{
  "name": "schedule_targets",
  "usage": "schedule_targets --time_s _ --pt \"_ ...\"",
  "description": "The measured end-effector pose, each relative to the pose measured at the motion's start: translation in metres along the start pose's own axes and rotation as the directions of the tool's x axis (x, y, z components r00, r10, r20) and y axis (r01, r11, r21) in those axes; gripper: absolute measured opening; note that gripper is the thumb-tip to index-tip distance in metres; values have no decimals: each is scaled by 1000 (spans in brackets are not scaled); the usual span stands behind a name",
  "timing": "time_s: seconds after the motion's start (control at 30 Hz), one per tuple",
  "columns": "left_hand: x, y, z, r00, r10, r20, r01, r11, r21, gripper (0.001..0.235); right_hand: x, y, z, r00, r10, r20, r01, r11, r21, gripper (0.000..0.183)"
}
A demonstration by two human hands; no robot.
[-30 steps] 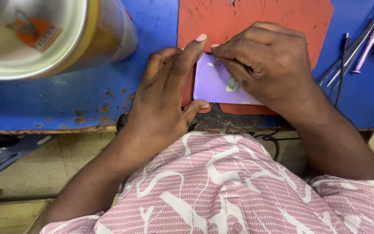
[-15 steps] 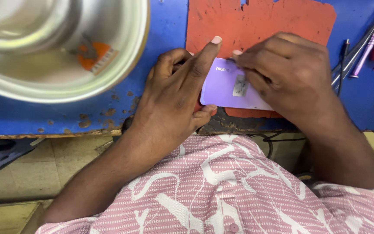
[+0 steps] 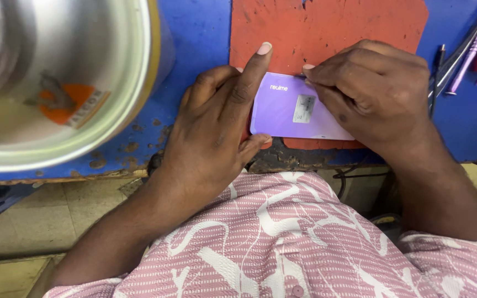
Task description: The person applies a liquid from a spray can to the back of a purple smartphone, then uses a black plastic pry tool to separate the back cover. The person then uses a screwdriver to remove screws from the internal frame, exposing the battery and circuitry.
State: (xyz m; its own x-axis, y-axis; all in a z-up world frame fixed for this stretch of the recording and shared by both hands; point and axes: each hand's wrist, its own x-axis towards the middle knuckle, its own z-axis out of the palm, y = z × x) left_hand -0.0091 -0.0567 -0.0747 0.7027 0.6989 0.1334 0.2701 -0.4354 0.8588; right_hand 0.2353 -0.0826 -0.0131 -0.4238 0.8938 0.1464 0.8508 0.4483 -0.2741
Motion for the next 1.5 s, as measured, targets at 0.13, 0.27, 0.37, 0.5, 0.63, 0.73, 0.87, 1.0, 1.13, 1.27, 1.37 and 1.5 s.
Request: schedule_targets --time_s 0.13,0.27,0.37,0.5,0.63,0.73,0.87,1.0,1.13,1.27,1.37,1.5 --pt "2 2 -2 1000 14 -11 -14 1000 -2 101 7 -2 1 1000 -19 -8 20 1000 17 15" --pt "2 4 -5 999 26 -32 -27 999 -30 98 13 -3 5 999 -43 -12 43 998 49 16" --pt "4 5 -5 998 37 -49 -38 999 -34 97 18 -3 7 998 -59 -7 59 996 69 17" --pt "4 6 -5 996 50 -72 -53 997 -50 96 21 -2 7 999 -48 16 47 994 103 19" --pt "3 7 -5 995 56 -81 -61 996 -62 97 24 3 5 997 15 78 -29 983 181 18" --pt "2 6 -4 997 40 -62 -43 997 -56 98 26 7 3 992 51 117 -80 962 263 15" --pt "2 4 -3 998 30 -59 -34 998 -54 99 30 8 3 988 72 140 -110 951 288 15" --pt "3 4 -3 991 81 -102 -90 993 -82 98 32 7 3 986 86 142 -124 950 288 16" --pt "3 5 -6 998 26 -53 -30 997 -73 100 30 9 3 968 160 193 -221 906 361 15" --pt "3 6 -5 998 9 -63 -14 996 -83 104 29 15 3 962 153 227 -243 857 453 11" --pt "4 6 -5 997 10 -77 -15 998 -66 106 33 18 3 930 224 290 -343 811 474 13" --pt "4 7 -5 994 28 -106 -35 997 -69 105 40 15 0 879 312 360 -454 778 435 16"
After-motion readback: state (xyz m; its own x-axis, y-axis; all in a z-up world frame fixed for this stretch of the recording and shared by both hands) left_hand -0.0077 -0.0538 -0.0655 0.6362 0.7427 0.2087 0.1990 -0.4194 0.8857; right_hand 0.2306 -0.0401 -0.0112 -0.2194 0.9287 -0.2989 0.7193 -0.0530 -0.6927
